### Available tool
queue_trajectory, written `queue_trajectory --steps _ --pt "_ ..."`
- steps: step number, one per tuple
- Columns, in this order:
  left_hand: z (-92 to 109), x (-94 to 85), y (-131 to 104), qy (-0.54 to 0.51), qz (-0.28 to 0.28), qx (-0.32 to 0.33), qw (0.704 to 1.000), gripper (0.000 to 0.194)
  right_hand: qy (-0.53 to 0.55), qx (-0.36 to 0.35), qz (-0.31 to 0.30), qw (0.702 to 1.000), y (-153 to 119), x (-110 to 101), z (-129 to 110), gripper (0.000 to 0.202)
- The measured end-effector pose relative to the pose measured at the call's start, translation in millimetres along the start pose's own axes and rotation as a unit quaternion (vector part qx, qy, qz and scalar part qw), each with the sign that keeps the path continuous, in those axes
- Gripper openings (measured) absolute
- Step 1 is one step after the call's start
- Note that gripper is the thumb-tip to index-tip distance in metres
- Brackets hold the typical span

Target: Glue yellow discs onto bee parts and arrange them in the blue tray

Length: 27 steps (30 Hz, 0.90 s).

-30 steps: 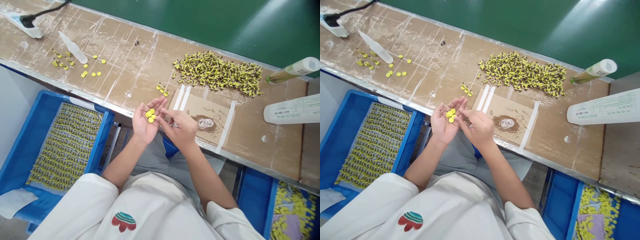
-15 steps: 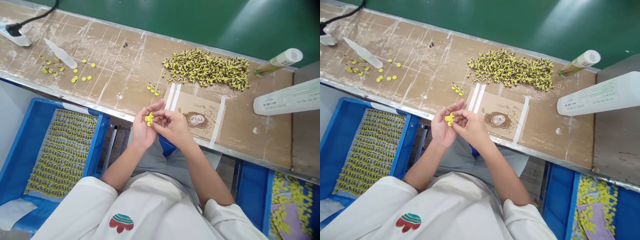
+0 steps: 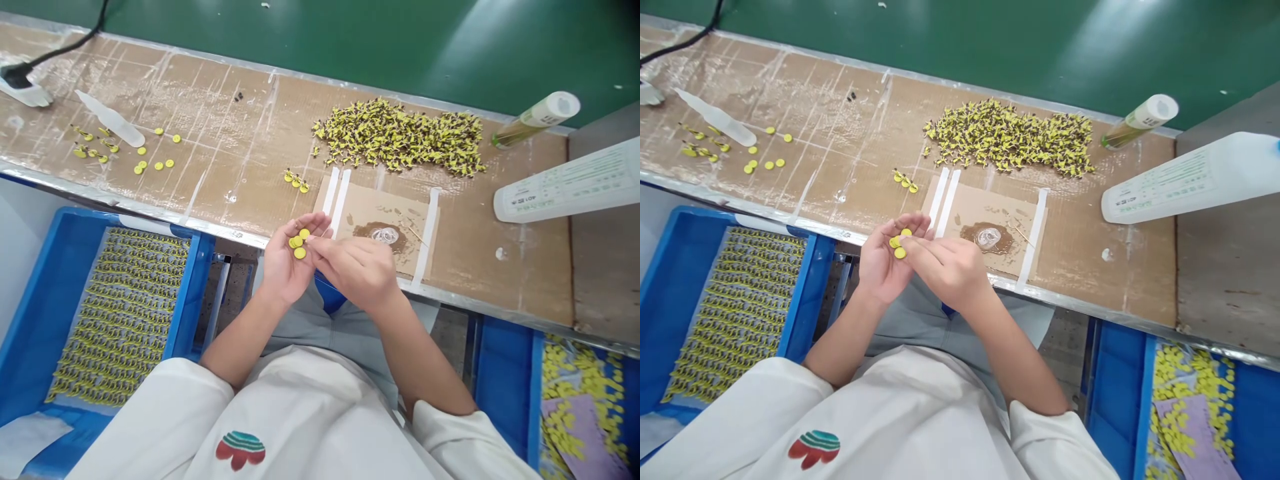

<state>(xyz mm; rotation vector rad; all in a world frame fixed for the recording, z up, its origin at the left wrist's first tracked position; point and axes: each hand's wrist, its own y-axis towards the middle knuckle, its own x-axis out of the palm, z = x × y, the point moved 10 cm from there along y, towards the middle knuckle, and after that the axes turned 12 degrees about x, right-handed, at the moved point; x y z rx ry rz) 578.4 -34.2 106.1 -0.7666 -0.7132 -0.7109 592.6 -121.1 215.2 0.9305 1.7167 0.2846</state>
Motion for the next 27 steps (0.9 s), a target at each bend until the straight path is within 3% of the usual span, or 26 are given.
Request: queue_trajectory --steps 5,10,22,27 --pt "-21 4.5 -10 0.000 -0.048 -0.078 0.996 0.028 0.004 0.009 0.032 0.999 -7 -28 12 0.041" --pt "-26 11.4 -19 -0.002 -0.091 -0.067 0.994 0.019 0.015 -0.001 0.072 0.997 -7 -44 17 0.048" --pt "-33 11.1 -13 -0.034 -0.066 -0.043 0.996 0.031 -0.018 0.014 0.076 0.997 -5 -45 16 0.058" --pt "-39 13.4 -7 -0.012 -0.092 -0.061 0.994 0.031 -0.004 0.029 0.079 0.996 2 -47 18 0.053"
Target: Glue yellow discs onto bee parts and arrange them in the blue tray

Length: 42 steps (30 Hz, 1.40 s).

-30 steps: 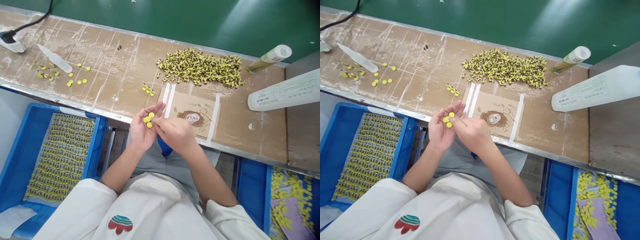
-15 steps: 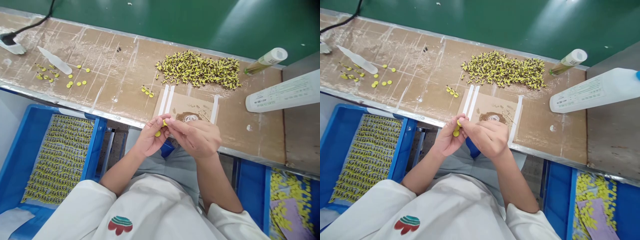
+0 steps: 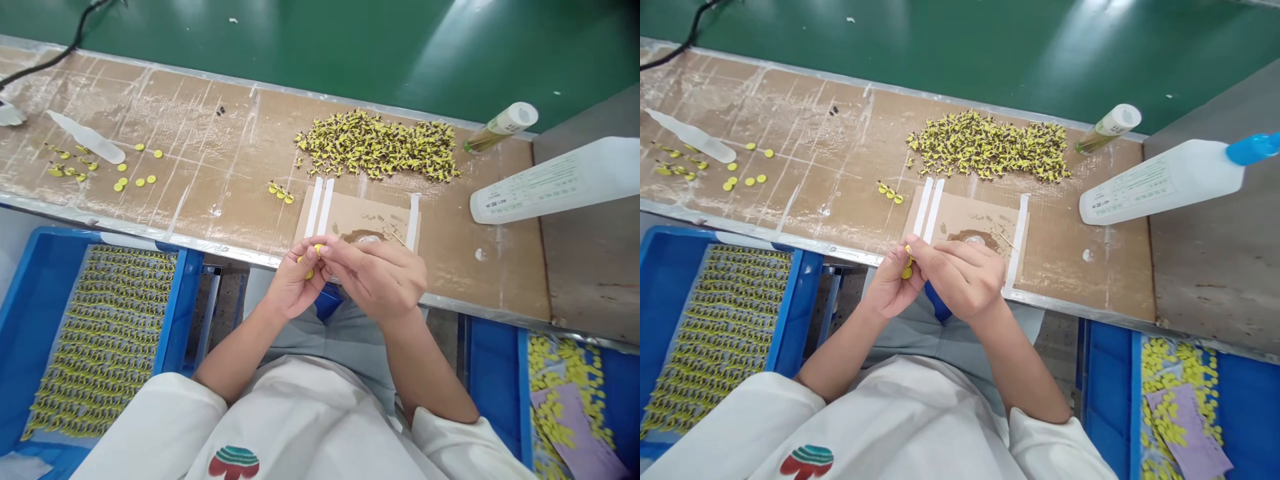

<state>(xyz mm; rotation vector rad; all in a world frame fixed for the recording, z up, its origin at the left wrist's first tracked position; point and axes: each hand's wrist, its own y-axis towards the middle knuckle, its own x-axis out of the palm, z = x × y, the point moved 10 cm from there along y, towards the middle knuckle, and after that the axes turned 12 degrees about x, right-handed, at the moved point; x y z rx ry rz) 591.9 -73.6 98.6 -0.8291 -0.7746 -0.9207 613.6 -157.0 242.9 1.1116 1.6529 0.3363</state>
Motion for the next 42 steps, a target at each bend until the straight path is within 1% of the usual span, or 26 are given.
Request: queue_trajectory --steps 2,3,4,5,6,7,8,9,11,12,14,16,19,22,24,27,30,32,34,35,37,39,42 --pt "2 -3.0 4 0.002 0.010 0.005 1.000 0.025 0.012 0.004 -0.051 0.999 5 5 1 0.047" --pt "4 -5.5 6 -0.002 0.022 0.009 1.000 0.021 0.015 0.013 -0.078 0.997 8 7 6 0.042" --pt "7 -8.0 9 -0.009 0.036 0.012 0.999 0.015 0.014 0.032 -0.095 0.995 11 8 15 0.035" --pt "10 -10.3 11 -0.017 0.051 0.015 0.998 0.010 0.009 0.065 -0.097 0.993 15 7 31 0.027" --pt "12 -12.2 13 -0.023 0.063 0.016 0.998 0.008 -0.006 0.112 -0.084 0.990 18 4 52 0.021" --pt "15 -13.8 15 -0.025 0.074 0.016 0.997 0.009 -0.020 0.169 -0.061 0.984 20 0 79 0.018" --pt "18 -15.4 17 -0.025 0.084 0.016 0.996 0.011 -0.031 0.229 -0.033 0.972 21 -4 109 0.017" --pt "21 -17.1 18 -0.022 0.093 0.018 0.995 0.014 -0.047 0.282 -0.019 0.958 19 -4 139 0.020" --pt "26 -19.7 21 -0.015 0.104 0.025 0.994 0.016 -0.094 0.351 -0.023 0.931 15 5 190 0.023" --pt "28 -20.1 23 -0.011 0.104 0.031 0.994 0.016 -0.113 0.374 -0.033 0.920 14 10 211 0.023" --pt "31 -19.9 25 0.000 0.097 0.044 0.994 0.015 -0.134 0.401 -0.052 0.905 12 22 242 0.026" --pt "32 -20.0 28 0.020 0.090 0.053 0.994 0.012 -0.144 0.398 -0.067 0.903 14 31 257 0.028" --pt "32 -20.7 31 0.051 0.083 0.061 0.993 0.012 -0.141 0.376 -0.089 0.912 19 39 265 0.027" --pt "34 -20.2 35 0.061 0.072 0.069 0.993 0.016 -0.123 0.371 -0.117 0.913 22 43 269 0.024" --pt "34 -19.7 38 0.060 0.064 0.072 0.993 0.019 -0.132 0.347 -0.136 0.919 24 45 265 0.021" --pt "34 -17.7 41 0.061 0.043 0.077 0.994 0.022 -0.180 0.287 -0.148 0.929 26 44 253 0.021" --pt "33 -18.4 44 0.077 0.030 0.077 0.994 0.024 -0.220 0.265 -0.119 0.931 27 29 247 0.025" --pt "33 -20.5 45 0.083 0.032 0.076 0.993 0.025 -0.225 0.263 -0.089 0.934 28 13 246 0.025" --pt "32 -21.9 47 0.083 0.035 0.076 0.993 0.026 -0.210 0.266 -0.078 0.938 29 -4 246 0.024" --pt "32 -22.2 47 0.082 0.036 0.077 0.993 0.027 -0.201 0.266 -0.087 0.939 29 -9 246 0.022" --pt "33 -21.9 48 0.085 0.037 0.080 0.992 0.026 -0.191 0.256 -0.123 0.940 26 -14 242 0.020" --pt "33 -20.8 49 0.088 0.036 0.083 0.992 0.025 -0.199 0.232 -0.163 0.938 19 -12 233 0.021" --pt "34 -19.7 49 0.089 0.040 0.088 0.991 0.023 -0.216 0.213 -0.192 0.933 5 -5 222 0.023"
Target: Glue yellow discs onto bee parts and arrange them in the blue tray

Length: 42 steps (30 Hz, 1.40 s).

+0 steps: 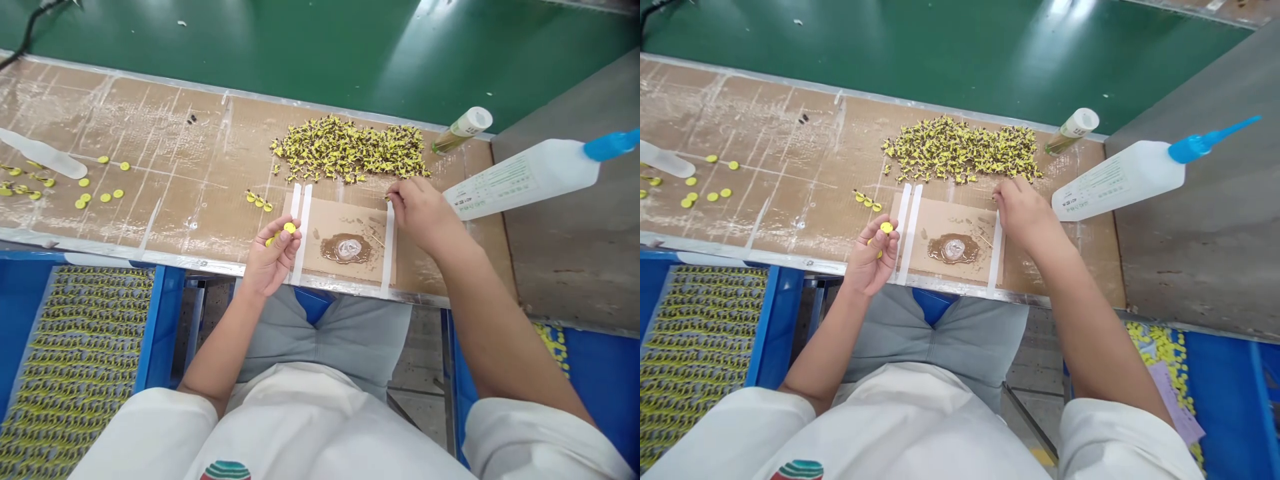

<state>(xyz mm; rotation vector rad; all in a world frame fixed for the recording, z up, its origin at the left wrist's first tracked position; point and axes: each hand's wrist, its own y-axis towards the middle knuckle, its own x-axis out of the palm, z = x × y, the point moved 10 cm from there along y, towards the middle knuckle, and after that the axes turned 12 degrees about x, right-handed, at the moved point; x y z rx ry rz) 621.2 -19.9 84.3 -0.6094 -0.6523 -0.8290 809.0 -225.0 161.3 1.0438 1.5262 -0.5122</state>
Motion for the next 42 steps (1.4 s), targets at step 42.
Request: queue_trajectory --steps 42 --pt "-2 -3.6 -1 0.013 -0.004 0.015 1.000 0.016 0.323 0.040 0.246 0.913 -111 -19 -46 0.012"
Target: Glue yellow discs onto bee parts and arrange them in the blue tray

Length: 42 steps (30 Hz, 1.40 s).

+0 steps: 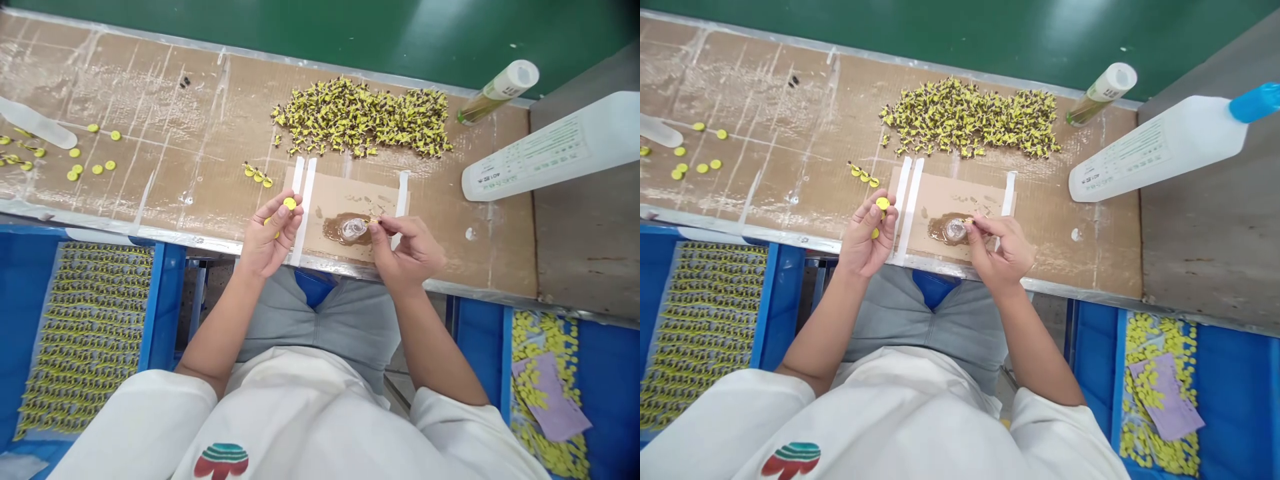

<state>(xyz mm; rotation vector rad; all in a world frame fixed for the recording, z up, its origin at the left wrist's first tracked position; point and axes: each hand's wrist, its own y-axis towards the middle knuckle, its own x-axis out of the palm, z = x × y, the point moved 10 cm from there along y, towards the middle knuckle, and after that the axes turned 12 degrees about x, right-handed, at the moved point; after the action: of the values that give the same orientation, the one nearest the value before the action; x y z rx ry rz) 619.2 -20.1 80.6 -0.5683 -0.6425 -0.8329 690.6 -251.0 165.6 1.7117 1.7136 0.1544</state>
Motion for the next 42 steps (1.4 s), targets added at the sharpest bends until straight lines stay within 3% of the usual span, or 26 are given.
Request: queue_trajectory --steps 3,7,16,24,39,42 --pt "-1 -0.7 0 0.005 0.002 -0.002 1.000 0.017 0.018 -0.031 -0.007 0.999 0 1 -8 0.011" --pt "-2 -2.9 0 0.004 0.011 -0.009 1.000 0.018 0.026 -0.088 -0.020 0.996 0 3 -22 0.026" --pt "-1 -0.8 0 0.012 -0.009 0.000 1.000 0.018 0.028 -0.107 -0.032 0.993 -1 7 -24 0.025" --pt "2 7.8 1 0.001 -0.056 0.014 0.998 0.016 0.015 -0.094 -0.009 0.995 4 -2 -22 0.028" --pt "0 2.8 1 0.012 -0.020 0.007 1.000 0.017 0.020 -0.101 -0.063 0.993 3 9 -18 0.027" --pt "1 5.5 -1 0.004 -0.024 0.010 1.000 0.016 0.047 -0.072 -0.050 0.995 6 4 -16 0.028"
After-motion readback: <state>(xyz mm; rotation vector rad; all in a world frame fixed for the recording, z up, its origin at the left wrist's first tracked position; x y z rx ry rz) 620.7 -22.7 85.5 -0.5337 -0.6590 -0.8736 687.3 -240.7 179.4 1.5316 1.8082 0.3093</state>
